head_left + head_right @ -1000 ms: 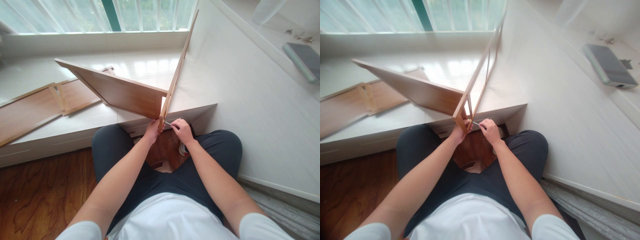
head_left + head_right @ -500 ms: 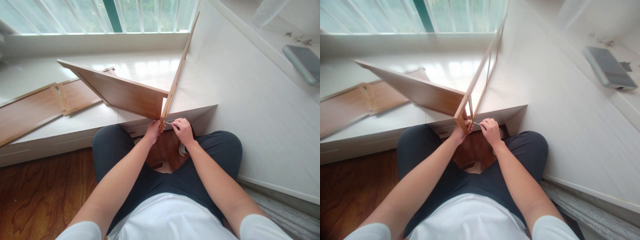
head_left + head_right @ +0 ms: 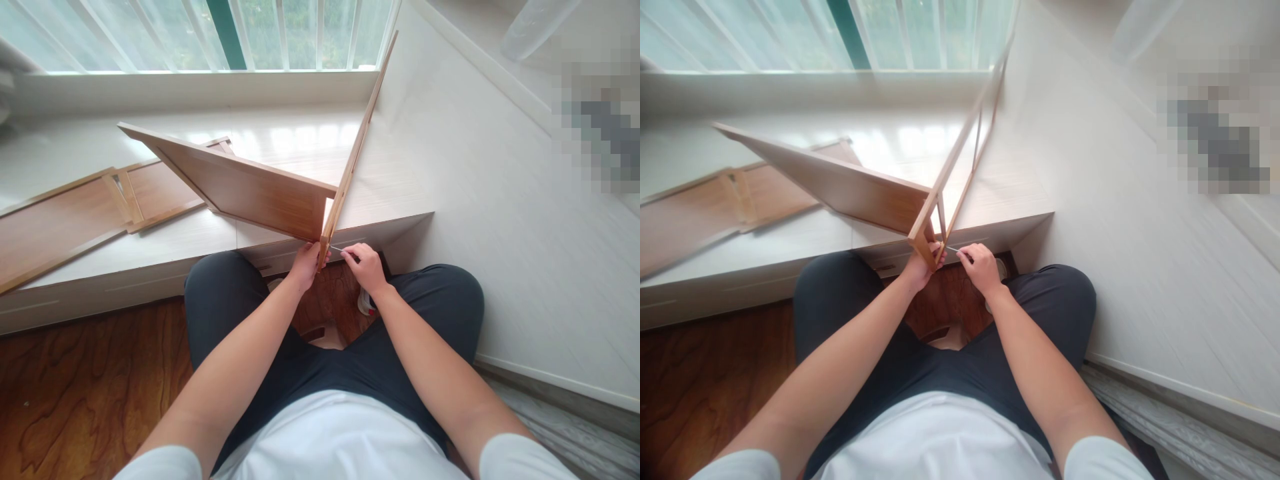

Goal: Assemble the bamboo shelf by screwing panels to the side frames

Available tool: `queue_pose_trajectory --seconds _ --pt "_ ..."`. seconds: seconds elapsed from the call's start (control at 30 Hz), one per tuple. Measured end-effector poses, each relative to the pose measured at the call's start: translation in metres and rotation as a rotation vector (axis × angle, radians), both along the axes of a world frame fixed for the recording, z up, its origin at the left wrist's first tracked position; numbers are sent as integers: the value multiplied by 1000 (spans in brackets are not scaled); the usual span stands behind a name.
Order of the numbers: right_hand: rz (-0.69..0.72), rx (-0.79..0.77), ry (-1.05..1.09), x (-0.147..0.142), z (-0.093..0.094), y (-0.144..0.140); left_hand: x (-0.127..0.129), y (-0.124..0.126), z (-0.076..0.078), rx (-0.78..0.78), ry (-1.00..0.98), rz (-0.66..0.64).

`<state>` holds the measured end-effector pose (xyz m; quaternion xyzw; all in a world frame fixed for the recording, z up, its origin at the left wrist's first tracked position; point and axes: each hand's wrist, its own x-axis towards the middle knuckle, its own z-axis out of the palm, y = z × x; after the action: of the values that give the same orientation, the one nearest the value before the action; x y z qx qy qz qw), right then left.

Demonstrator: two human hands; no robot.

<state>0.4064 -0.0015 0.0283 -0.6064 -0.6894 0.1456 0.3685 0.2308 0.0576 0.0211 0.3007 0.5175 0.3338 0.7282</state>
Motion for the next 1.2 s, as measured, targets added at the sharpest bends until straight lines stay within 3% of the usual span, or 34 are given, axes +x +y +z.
queue_pose_trajectory --seconds 0.67,1.2 --pt "-19 -32 170 1 1 -1 0 1 -1 0 15 -6" --pt "17 3 167 3 -5 1 0 2 -1 12 15 -10"
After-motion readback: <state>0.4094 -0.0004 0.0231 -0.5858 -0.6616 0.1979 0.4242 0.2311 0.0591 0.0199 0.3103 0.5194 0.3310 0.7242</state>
